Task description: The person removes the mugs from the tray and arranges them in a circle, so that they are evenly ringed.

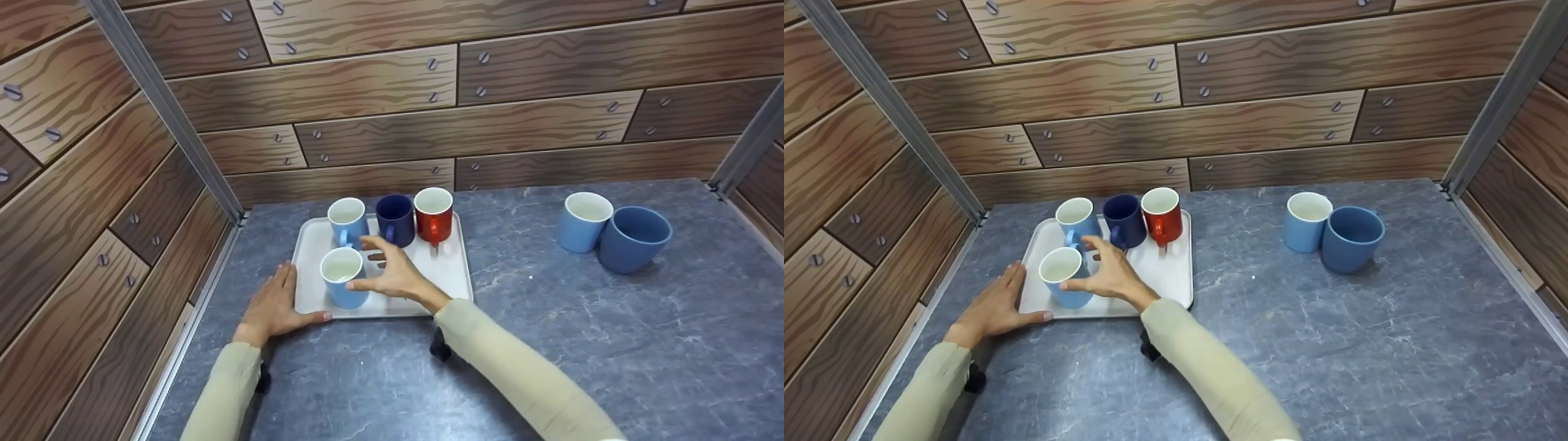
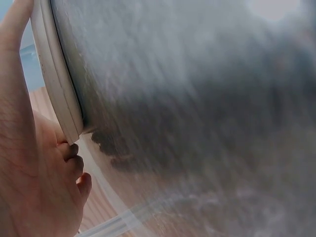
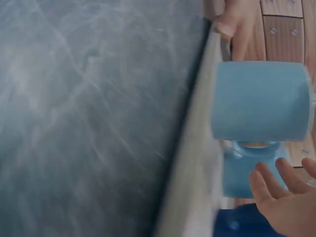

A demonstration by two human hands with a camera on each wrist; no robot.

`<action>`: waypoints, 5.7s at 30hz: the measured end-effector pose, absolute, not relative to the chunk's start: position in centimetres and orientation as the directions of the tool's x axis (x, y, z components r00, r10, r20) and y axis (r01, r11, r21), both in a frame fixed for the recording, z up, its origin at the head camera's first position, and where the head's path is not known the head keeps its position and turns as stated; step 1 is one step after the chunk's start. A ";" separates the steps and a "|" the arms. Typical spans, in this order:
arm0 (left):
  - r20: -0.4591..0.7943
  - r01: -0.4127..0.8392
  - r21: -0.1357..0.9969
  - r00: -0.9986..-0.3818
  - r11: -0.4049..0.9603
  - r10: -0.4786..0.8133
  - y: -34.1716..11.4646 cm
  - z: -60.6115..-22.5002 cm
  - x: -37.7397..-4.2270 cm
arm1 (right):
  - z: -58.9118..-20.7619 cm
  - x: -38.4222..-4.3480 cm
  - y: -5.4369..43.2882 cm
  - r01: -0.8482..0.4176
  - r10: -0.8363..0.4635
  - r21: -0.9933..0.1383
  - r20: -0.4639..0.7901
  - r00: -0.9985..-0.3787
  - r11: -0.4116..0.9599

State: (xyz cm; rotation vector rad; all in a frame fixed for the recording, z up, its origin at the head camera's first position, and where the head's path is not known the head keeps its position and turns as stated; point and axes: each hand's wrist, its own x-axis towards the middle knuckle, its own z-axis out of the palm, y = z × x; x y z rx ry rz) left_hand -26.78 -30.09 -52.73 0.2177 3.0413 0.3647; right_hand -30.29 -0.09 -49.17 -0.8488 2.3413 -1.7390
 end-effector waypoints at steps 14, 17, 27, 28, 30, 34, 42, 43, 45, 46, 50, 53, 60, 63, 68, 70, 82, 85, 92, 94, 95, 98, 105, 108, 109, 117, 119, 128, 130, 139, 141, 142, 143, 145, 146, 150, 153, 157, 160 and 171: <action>-0.040 0.152 0.240 -0.985 0.959 0.167 -30.1 -52.8 -26.8 | -51.4 -30.4 -2.6 -0.384 -0.495 -0.921 0.304 -0.814 0.066; -0.041 0.152 0.243 -0.985 0.958 0.167 -30.1 -52.7 -26.8 | -51.4 -30.4 -3.0 -0.373 -0.481 -0.927 0.304 -0.822 0.051; -0.033 0.157 0.236 -0.985 0.959 0.169 -30.3 -53.0 -26.6 | -51.5 -30.2 -3.5 -0.335 -0.448 -0.937 0.258 -0.856 0.100; -0.031 0.158 0.236 -0.985 0.959 0.170 -30.3 -53.0 -26.5 | -51.4 -30.1 -3.6 -0.335 -0.444 -0.936 0.257 -0.858 0.105; -0.029 0.155 0.235 -0.986 0.959 0.167 -30.4 -53.0 -26.5 | -51.1 -30.0 -3.6 -0.337 -0.437 -0.934 0.257 -0.862 0.116; -0.036 0.149 0.231 -0.986 0.962 0.161 -30.6 -53.0 -26.5 | -50.5 -29.7 -3.7 -0.340 -0.430 -0.930 0.253 -0.867 0.138; -0.040 0.154 0.236 -0.985 0.960 0.168 -30.4 -52.8 -26.6 | -49.9 -28.6 -2.5 -0.348 -0.440 -0.934 0.281 -0.853 0.078; -0.040 0.152 0.237 -0.985 0.959 0.166 -30.4 -52.8 -26.6 | -49.8 -28.5 -2.2 -0.351 -0.441 -0.934 0.287 -0.850 0.069; -0.042 0.147 0.236 -0.986 0.960 0.161 -30.2 -52.8 -26.6 | -49.6 -28.2 -1.6 -0.361 -0.440 -0.931 0.303 -0.845 0.052; -0.044 0.145 0.233 -0.986 0.962 0.159 -30.2 -52.8 -26.7 | -49.4 -28.1 -1.3 -0.365 -0.440 -0.930 0.311 -0.842 0.042; -0.040 0.150 0.231 -0.986 0.961 0.164 -30.0 -52.8 -26.8 | -48.9 -27.6 0.4 -0.381 -0.429 -0.924 0.334 -0.839 0.024; -0.037 0.155 0.229 -0.985 0.961 0.168 -30.0 -52.8 -26.7 | -48.3 -27.1 1.8 -0.394 -0.419 -0.919 0.349 -0.838 0.022; -0.023 0.174 0.229 -0.983 0.958 0.184 -30.3 -52.9 -26.6 | -47.2 -26.3 5.3 -0.414 -0.378 -0.909 0.365 -0.851 0.055; -0.034 0.171 0.229 -0.982 0.958 0.183 -30.3 -52.8 -26.7 | -46.9 -26.0 6.8 -0.446 -0.360 -0.892 0.392 -0.847 0.078; -0.049 0.161 0.235 -0.983 0.959 0.177 -30.2 -52.7 -26.7 | -46.5 -25.5 9.3 -0.462 -0.330 -0.883 0.414 -0.848 0.079; -0.048 0.158 0.239 -0.983 0.958 0.175 -30.2 -52.7 -26.8 | -46.6 -25.3 10.3 -0.446 -0.316 -0.891 0.401 -0.860 0.081; -0.049 0.161 0.232 -0.983 0.959 0.177 -30.3 -52.6 -26.5 | -48.0 -24.1 15.5 -0.455 -0.240 -0.884 0.420 -0.875 0.110; -0.053 0.157 0.228 -0.984 0.961 0.173 -30.3 -52.5 -26.5 | -48.1 -23.9 16.4 -0.451 -0.216 -0.886 0.423 -0.880 0.104; -0.053 0.157 0.225 -0.983 0.962 0.173 -30.3 -52.5 -26.5 | -48.0 -23.4 18.5 -0.462 -0.179 -0.883 0.442 -0.879 0.085; -0.058 0.156 0.224 -0.983 0.962 0.173 -30.3 -52.5 -26.5 | -48.0 -23.3 19.3 -0.467 -0.171 -0.879 0.447 -0.878 0.095; -0.060 0.155 0.224 -0.983 0.962 0.173 -30.3 -52.6 -26.6 | -48.0 -23.2 19.6 -0.470 -0.167 -0.877 0.451 -0.877 0.100; -0.063 0.154 0.222 -0.983 0.963 0.172 -30.3 -52.7 -26.6 | -47.9 -23.1 20.8 -0.479 -0.146 -0.870 0.462 -0.875 0.116; -0.049 0.169 0.226 -0.982 0.959 0.185 -30.3 -52.7 -26.7 | -47.5 -22.3 23.6 -0.484 -0.054 -0.863 0.481 -0.875 0.146; -0.047 0.170 0.219 -0.982 0.961 0.185 -30.3 -52.7 -26.7 | -47.3 -21.9 24.9 -0.469 -0.018 -0.867 0.473 -0.881 0.171; -0.043 0.174 0.218 -0.981 0.960 0.188 -30.3 -52.7 -26.7 | -47.3 -21.8 25.4 -0.464 -0.008 -0.867 0.471 -0.882 0.180; -0.036 0.181 0.210 -0.981 0.961 0.193 -30.3 -52.6 -26.7 | -47.3 -20.8 29.2 -0.434 0.054 -0.859 0.464 -0.884 0.273; -0.042 0.176 0.213 -0.981 0.961 0.188 -30.3 -52.6 -26.7 | -47.4 -20.6 30.0 -0.423 0.073 -0.856 0.462 -0.884 0.295; -0.058 0.165 0.222 -0.982 0.961 0.181 -30.4 -52.6 -26.6 | -48.1 -19.9 33.0 -0.370 0.167 -0.855 0.450 -0.877 0.363; -0.061 0.163 0.224 -0.982 0.961 0.180 -30.3 -52.6 -26.6 | -48.3 -19.7 33.6 -0.358 0.183 -0.852 0.449 -0.875 0.381; -0.067 0.153 0.225 -0.983 0.962 0.172 -30.2 -52.5 -26.6 | -49.6 -19.8 35.7 -0.252 0.321 -0.888 0.384 -0.866 0.384; -0.069 0.152 0.225 -0.983 0.962 0.171 -30.2 -52.4 -26.6 | -49.8 -19.9 35.9 -0.215 0.349 -0.894 0.361 -0.865 0.394; -0.068 0.153 0.227 -0.983 0.962 0.172 -30.2 -52.4 -26.6 | -49.8 -20.0 36.0 -0.196 0.361 -0.896 0.349 -0.865 0.398; -0.068 0.151 0.229 -0.983 0.962 0.171 -30.2 -52.4 -26.6 | -49.8 -20.0 36.1 -0.179 0.370 -0.898 0.338 -0.865 0.401; -0.063 0.151 0.234 -0.984 0.961 0.170 -30.2 -52.4 -26.6 | -49.8 -20.1 36.2 -0.147 0.388 -0.902 0.316 -0.866 0.407; -0.062 0.150 0.236 -0.984 0.960 0.169 -30.2 -52.4 -26.6 | -49.8 -20.2 36.3 -0.128 0.397 -0.903 0.304 -0.866 0.411; -0.062 0.148 0.238 -0.984 0.960 0.167 -30.2 -52.5 -26.6 | -49.9 -20.6 36.7 -0.050 0.435 -0.901 0.256 -0.863 0.431; -0.064 0.146 0.238 -0.984 0.960 0.165 -30.3 -52.5 -26.5 | -50.0 -20.8 36.9 -0.004 0.452 -0.894 0.230 -0.862 0.448; -0.067 0.144 0.241 -0.984 0.960 0.165 -30.3 -52.5 -26.5 | -50.2 -21.1 37.0 0.029 0.460 -0.885 0.214 -0.861 0.465; -0.067 0.145 0.244 -0.984 0.959 0.166 -30.3 -52.5 -26.6 | -50.3 -21.2 37.0 0.038 0.464 -0.881 0.211 -0.860 0.472; -0.080 0.133 0.243 -0.984 0.961 0.157 -30.3 -52.6 -26.6 | -50.4 -21.2 36.8 0.102 0.471 -0.864 0.166 -0.867 0.493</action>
